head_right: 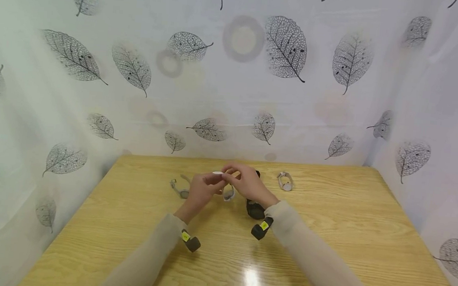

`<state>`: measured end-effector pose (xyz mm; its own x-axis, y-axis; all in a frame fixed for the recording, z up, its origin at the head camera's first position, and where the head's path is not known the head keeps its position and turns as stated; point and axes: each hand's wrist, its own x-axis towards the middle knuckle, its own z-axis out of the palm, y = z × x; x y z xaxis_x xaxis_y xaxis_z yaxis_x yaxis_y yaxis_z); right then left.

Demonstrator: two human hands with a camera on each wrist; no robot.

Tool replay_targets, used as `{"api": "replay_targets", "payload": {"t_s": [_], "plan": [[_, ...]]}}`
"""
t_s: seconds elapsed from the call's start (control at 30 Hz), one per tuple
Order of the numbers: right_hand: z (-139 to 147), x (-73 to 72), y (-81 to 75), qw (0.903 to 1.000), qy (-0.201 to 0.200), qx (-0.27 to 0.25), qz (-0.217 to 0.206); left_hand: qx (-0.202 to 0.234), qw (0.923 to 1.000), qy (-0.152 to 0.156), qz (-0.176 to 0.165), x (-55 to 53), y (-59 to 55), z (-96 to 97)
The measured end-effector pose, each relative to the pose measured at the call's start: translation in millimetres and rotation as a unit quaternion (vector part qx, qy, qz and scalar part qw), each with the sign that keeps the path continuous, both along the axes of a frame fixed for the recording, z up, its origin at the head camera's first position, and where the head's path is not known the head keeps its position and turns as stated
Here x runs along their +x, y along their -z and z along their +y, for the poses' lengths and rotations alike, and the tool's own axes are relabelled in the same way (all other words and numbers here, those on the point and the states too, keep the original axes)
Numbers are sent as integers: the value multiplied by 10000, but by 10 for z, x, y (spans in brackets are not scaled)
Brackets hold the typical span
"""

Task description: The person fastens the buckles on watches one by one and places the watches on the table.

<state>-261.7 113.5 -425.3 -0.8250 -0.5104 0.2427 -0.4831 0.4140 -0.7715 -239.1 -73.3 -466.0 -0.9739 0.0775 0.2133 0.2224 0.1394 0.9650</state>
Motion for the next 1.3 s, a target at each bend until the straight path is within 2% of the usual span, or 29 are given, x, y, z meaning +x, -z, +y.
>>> {"api": "replay_targets", "payload": {"t_s": [0.23, 0.5, 0.6, 0.73, 0.83, 1.03, 1.3], "plan": [[16, 19, -25, 9973, 20, -273, -687, -612, 9962, -143, 608, -12, 4, -4], [70, 54, -17, 9905, -305, -697, -1143, -666, 9943, -109, 826, 10, 9, -10], [96, 60, -12, 9897, -386, -748, -1162, -753, 9931, -152, 887, 16, 7, -7], [141, 58, -5, 9928, -307, -529, -1026, -901, 9904, -183, 1031, 34, -10, -3], [174, 69, -15, 9912, -364, -511, -1165, -965, 9885, -163, 1153, 43, -17, -5], [197, 76, 5, 9785, -692, -1000, -1668, -1051, 9864, -166, 1255, 45, -10, -13], [182, 77, 144, 9748, -594, -1619, -1415, -998, 9860, -155, 1324, 68, 0, -18]]}}
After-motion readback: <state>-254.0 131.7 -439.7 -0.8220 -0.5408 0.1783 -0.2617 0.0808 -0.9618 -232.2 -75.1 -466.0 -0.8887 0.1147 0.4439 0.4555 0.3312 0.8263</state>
